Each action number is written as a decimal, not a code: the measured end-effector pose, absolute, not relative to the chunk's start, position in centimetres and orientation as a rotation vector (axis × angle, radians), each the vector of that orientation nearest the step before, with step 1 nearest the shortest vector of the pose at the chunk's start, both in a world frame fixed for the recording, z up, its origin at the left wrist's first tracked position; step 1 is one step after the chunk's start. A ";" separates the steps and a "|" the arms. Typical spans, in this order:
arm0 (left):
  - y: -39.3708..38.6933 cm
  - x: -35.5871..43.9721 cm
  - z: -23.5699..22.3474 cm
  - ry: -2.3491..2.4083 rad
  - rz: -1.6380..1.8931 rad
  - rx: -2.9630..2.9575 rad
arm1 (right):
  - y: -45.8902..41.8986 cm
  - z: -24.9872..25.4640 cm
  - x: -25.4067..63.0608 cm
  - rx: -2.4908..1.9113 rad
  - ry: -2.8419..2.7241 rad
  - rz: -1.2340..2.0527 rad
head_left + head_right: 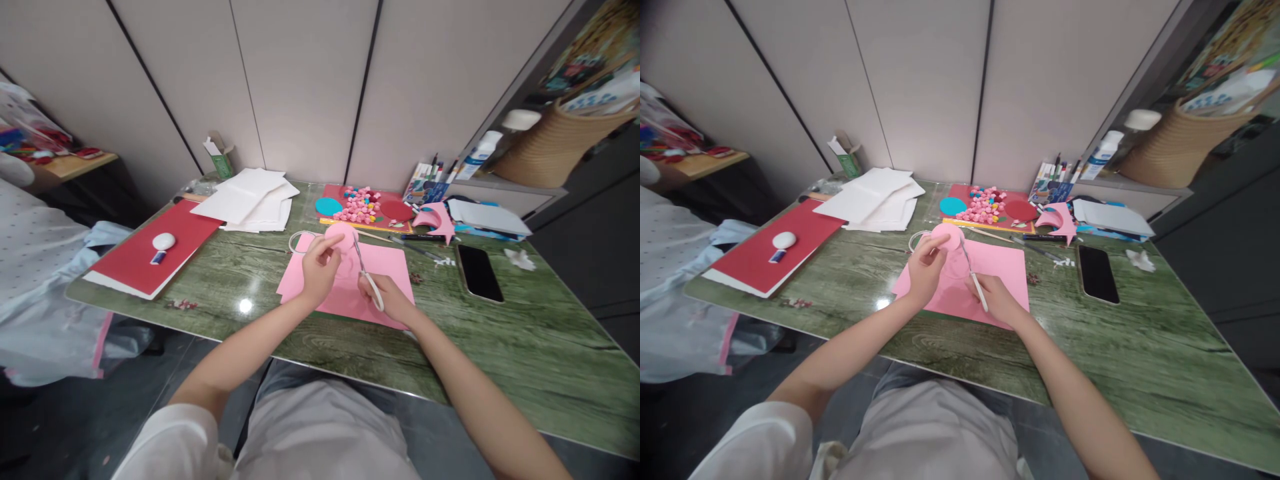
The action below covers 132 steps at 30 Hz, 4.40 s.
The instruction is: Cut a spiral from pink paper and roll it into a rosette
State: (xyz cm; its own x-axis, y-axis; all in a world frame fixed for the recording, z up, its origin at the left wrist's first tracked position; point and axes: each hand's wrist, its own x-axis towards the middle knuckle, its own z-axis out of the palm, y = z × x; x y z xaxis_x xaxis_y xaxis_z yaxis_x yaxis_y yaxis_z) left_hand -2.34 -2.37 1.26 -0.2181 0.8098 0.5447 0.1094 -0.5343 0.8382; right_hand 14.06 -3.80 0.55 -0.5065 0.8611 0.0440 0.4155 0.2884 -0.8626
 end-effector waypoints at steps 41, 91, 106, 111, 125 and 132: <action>-2.5 -2.3 1.5 1.114 1.783 1.565 | -3.7 0.6 14.0 -1.163 -2.061 1.126; -2.0 -2.3 1.1 1.044 1.821 1.524 | -3.6 0.3 14.2 -1.165 -2.054 1.125; -2.0 -2.3 0.9 1.060 1.770 1.566 | -3.7 0.2 14.1 -1.153 -2.019 1.141; -2.0 -2.2 0.9 1.055 1.779 1.564 | -3.8 0.4 14.0 -1.161 -2.016 1.135; -2.0 -2.3 0.9 1.017 1.808 1.493 | -3.8 0.5 14.1 -1.154 -2.055 1.132; -2.0 -2.2 0.9 1.038 1.847 1.493 | -3.8 0.3 14.0 -1.133 -2.047 1.147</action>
State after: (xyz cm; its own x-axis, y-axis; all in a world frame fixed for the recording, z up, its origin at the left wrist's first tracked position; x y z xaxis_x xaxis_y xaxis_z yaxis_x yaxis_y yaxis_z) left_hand -2.20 -1.99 0.93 -0.2379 0.7995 0.5515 0.0549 -0.5558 0.8295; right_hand 14.02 -3.78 0.29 -0.5083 0.8600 0.0450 0.4106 0.2880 -0.8652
